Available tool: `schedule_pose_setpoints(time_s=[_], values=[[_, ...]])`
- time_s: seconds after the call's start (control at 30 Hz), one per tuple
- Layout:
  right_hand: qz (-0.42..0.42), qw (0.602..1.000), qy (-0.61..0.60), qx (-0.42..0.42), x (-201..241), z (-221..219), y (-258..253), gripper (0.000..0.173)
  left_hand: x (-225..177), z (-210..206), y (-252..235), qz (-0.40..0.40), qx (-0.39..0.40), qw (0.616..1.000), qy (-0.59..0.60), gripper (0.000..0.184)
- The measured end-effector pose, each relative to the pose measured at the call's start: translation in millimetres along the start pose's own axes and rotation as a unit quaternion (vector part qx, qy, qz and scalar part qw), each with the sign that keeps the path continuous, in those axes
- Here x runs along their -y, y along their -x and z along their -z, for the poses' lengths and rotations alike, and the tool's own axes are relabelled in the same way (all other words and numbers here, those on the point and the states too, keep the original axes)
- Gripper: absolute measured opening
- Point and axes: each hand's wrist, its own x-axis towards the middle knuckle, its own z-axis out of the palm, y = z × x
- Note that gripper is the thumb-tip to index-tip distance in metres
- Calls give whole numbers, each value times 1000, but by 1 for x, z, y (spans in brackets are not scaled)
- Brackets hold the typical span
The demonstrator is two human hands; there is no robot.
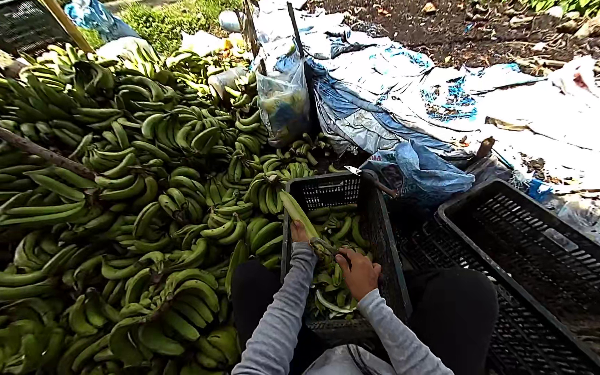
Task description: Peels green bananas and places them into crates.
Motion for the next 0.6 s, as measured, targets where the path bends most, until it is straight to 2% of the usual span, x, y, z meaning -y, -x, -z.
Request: schedule_pose_setpoints(time_s=[0.03,0.1,0.17,0.2,0.27,0.3,0.33,0.4,0.43,0.5,0.53,0.6], values=[[1,1000,-1,-14,0,-1,0,45,-1,-2,0,-5,2,1000,-6,50],[40,997,-3,-66,2,0,-18,43,-13,2,15,25,72,997,-5,48],[81,988,4,-131,11,11,-60,41,-23,13,28,111,198,972,-54,49],[78,987,16,-137,17,25,-85,41,-19,22,30,137,277,950,-38,52],[62,989,51,-127,30,55,-126,43,-4,39,34,117,378,918,-5,44],[68,987,57,-131,35,65,-134,44,5,43,35,87,375,923,12,45],[74,987,57,-132,41,67,-131,44,10,44,38,52,330,942,24,48],[65,993,46,-90,45,50,-99,46,4,35,39,-13,167,986,25,51],[52,996,38,-66,39,34,-78,47,-2,27,36,-42,81,996,16,53],[25,998,8,-63,24,3,-35,47,-9,6,22,-96,-100,990,24,54],[18,997,-2,-81,17,-9,-20,45,-15,-1,17,-100,-164,981,25,59],[32,991,-10,-126,7,-19,-9,43,-23,-8,13,-96,-219,971,17,63]])
